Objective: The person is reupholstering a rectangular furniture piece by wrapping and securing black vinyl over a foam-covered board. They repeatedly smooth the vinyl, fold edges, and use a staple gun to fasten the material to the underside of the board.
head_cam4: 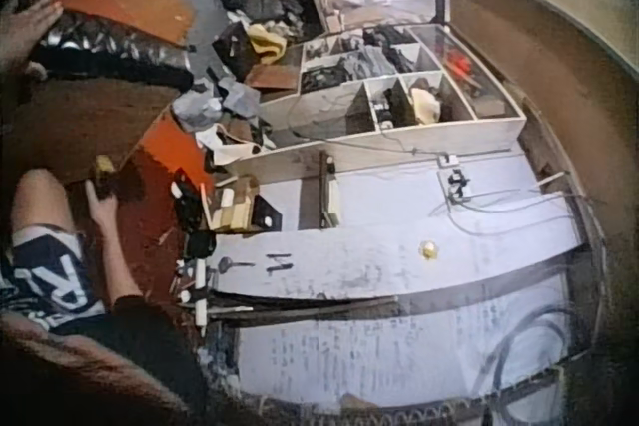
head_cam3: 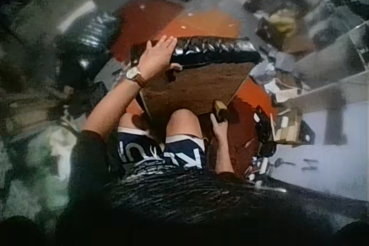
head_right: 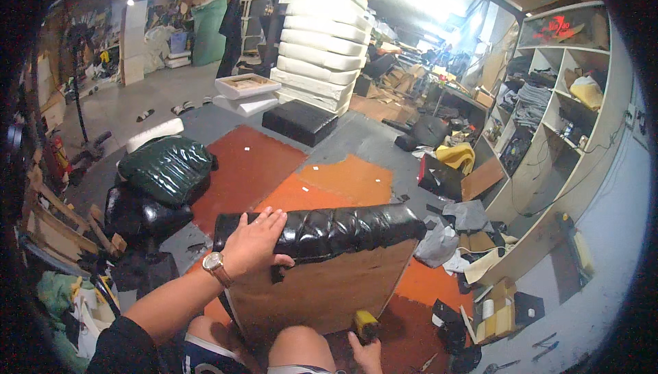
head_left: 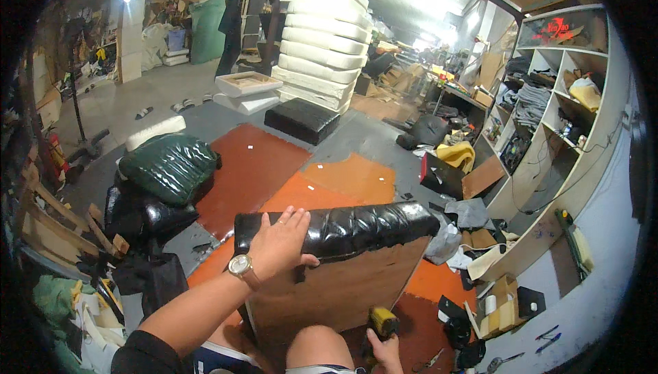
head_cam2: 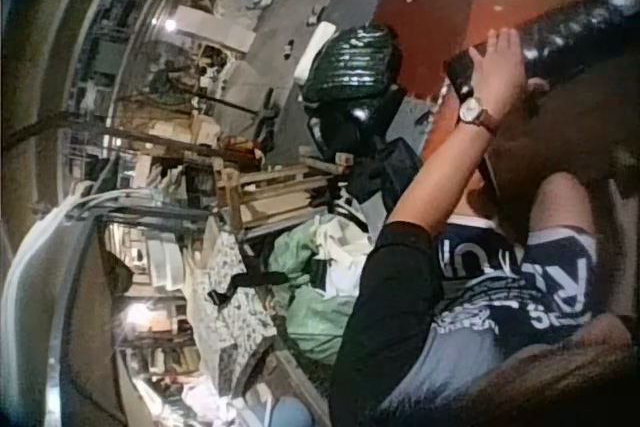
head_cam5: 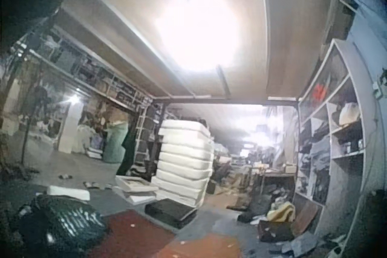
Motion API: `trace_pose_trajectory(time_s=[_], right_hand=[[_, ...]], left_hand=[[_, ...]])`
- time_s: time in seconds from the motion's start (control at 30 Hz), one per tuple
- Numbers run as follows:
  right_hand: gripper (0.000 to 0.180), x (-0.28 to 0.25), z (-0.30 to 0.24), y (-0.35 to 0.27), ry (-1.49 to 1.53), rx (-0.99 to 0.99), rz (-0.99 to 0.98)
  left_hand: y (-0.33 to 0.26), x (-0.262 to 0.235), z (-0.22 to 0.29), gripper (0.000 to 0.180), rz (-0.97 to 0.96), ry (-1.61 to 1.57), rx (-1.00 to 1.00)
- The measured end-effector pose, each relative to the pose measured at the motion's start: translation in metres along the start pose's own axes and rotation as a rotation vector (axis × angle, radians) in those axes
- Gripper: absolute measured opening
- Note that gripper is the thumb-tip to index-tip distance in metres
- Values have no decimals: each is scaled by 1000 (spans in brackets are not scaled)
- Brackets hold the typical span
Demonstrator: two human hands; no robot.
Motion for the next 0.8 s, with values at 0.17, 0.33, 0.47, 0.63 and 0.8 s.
trace_pose_trajectory(time_s=[0.17,0.33,0.47,0.63,0.8], right_hand=[[37,17,-205,-29,-87,-479,-5],[34,60,-238,-29,-93,-633,73],[32,70,-237,-23,-104,-663,152],[38,79,-230,-23,-158,-621,-1],[41,64,-226,-21,-122,-541,1]], left_hand=[[-5,-3,2,106,-1,-15,-7],[-7,4,5,102,-13,3,-11],[-7,1,6,98,-21,6,-25],[-4,21,-5,98,121,137,20],[-12,2,-1,91,34,-3,43]])
Point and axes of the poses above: each hand's wrist, its own y-axis towards the middle knuckle, its own x-axis out of the palm, z = x × y, the point moved 4 cm from there along y, towards the middle knuckle, and after that the axes turned 9 degrees about -y, right-handed, at the moved point
